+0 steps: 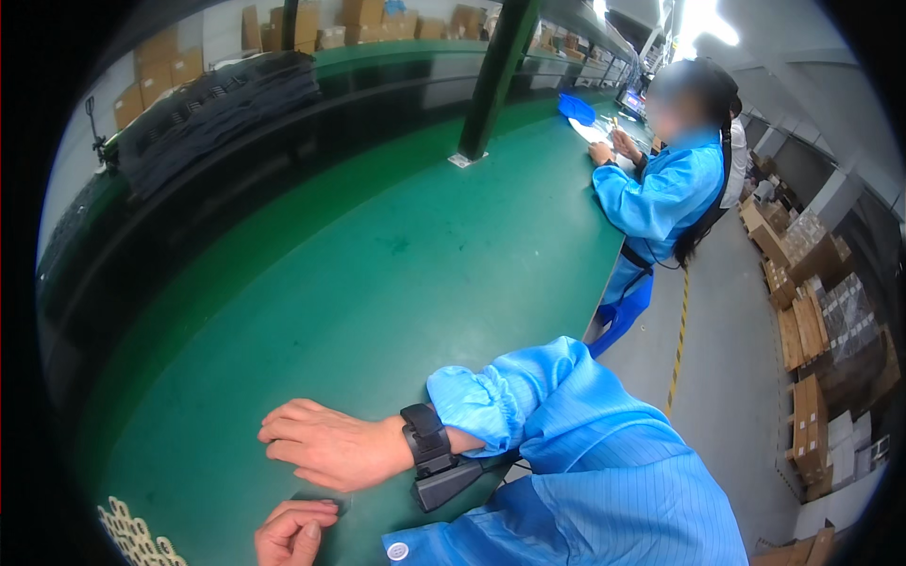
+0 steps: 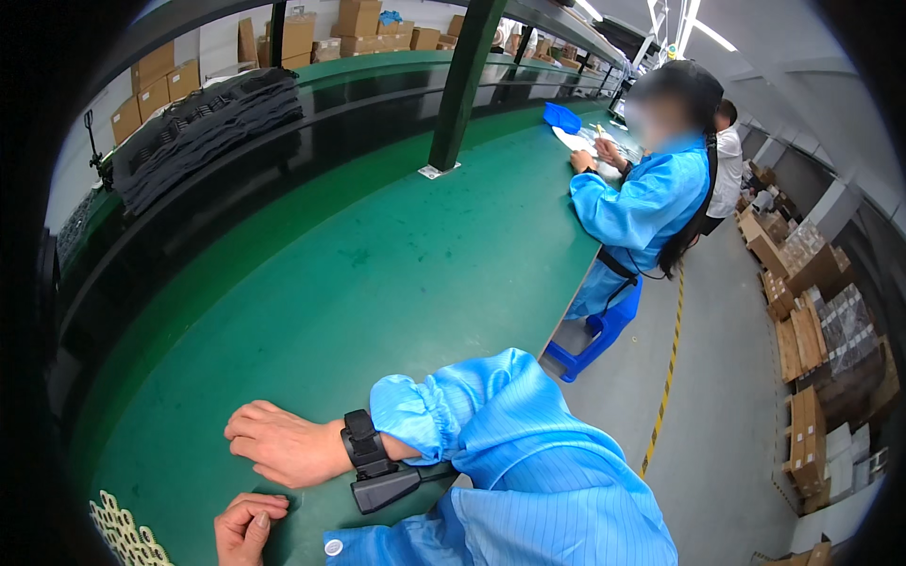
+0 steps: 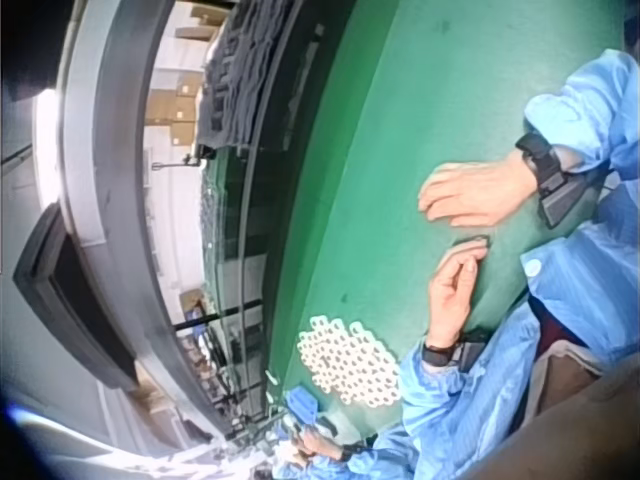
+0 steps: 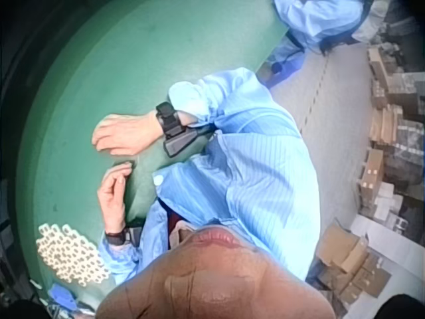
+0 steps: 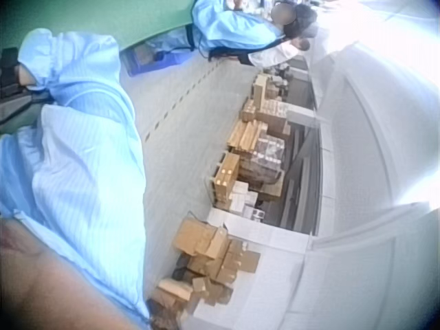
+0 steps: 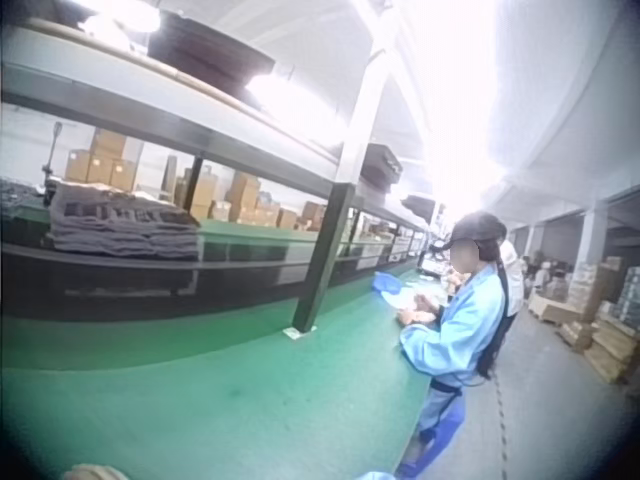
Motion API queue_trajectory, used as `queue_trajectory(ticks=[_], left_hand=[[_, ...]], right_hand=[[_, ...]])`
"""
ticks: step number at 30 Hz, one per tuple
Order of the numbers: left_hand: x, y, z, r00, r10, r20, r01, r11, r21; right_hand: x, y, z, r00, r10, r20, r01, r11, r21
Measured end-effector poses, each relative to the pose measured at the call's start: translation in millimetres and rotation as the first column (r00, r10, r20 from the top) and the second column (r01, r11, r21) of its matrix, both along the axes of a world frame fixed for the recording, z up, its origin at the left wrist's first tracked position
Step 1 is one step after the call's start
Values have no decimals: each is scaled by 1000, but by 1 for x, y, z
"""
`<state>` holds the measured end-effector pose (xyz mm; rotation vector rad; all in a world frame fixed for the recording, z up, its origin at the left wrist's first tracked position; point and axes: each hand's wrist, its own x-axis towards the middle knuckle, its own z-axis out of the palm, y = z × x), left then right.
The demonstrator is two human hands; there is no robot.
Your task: Manually assemble plastic and metal industrial components, fitting gears and small parts into a housing.
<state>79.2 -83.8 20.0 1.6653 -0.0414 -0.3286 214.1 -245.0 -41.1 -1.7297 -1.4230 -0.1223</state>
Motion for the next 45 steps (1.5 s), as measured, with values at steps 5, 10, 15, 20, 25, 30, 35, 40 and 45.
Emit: queue_trajectory(ticks=[5, 10, 15, 20, 25, 30, 35, 40, 45], left_hand=[[0, 2, -1, 1000, -4, 8, 4, 1000, 18], [2, 3, 4, 1000, -12, 11, 12, 999, 39], [0, 0, 7, 999, -30, 38, 27, 997, 73], [-1, -2, 7, 998, -15, 59, 9, 994, 107], [-1, -3, 5, 998, -5, 60, 0, 996, 89], [-1, -2, 1, 1000, 22, 18, -22, 999, 40], [-2, -3, 1, 1000, 14, 24, -15, 999, 33], [-3, -2, 0, 999, 4, 51, -7, 999, 48], [-3, -5, -2, 997, 1, 71, -4, 999, 43]], right_hand=[[0, 1, 0, 999, 25, -22, -26, 997, -67], [1, 3, 0, 1000, 16, -24, -18, 998, -61], [0, 3, -1, 999, 20, -25, -22, 998, -55], [1, 11, -18, 999, -16, 38, 14, 999, 42], [3, 10, -18, 1000, 9, -19, -8, 999, 46], [0, 4, -4, 993, -110, -41, 112, 992, 54], [-5, -5, 12, 977, -212, -8, 210, 971, -113], [0, 0, 1, 988, -118, -101, 107, 988, -111], [0, -3, 0, 983, -64, -175, 60, 998, -29]])
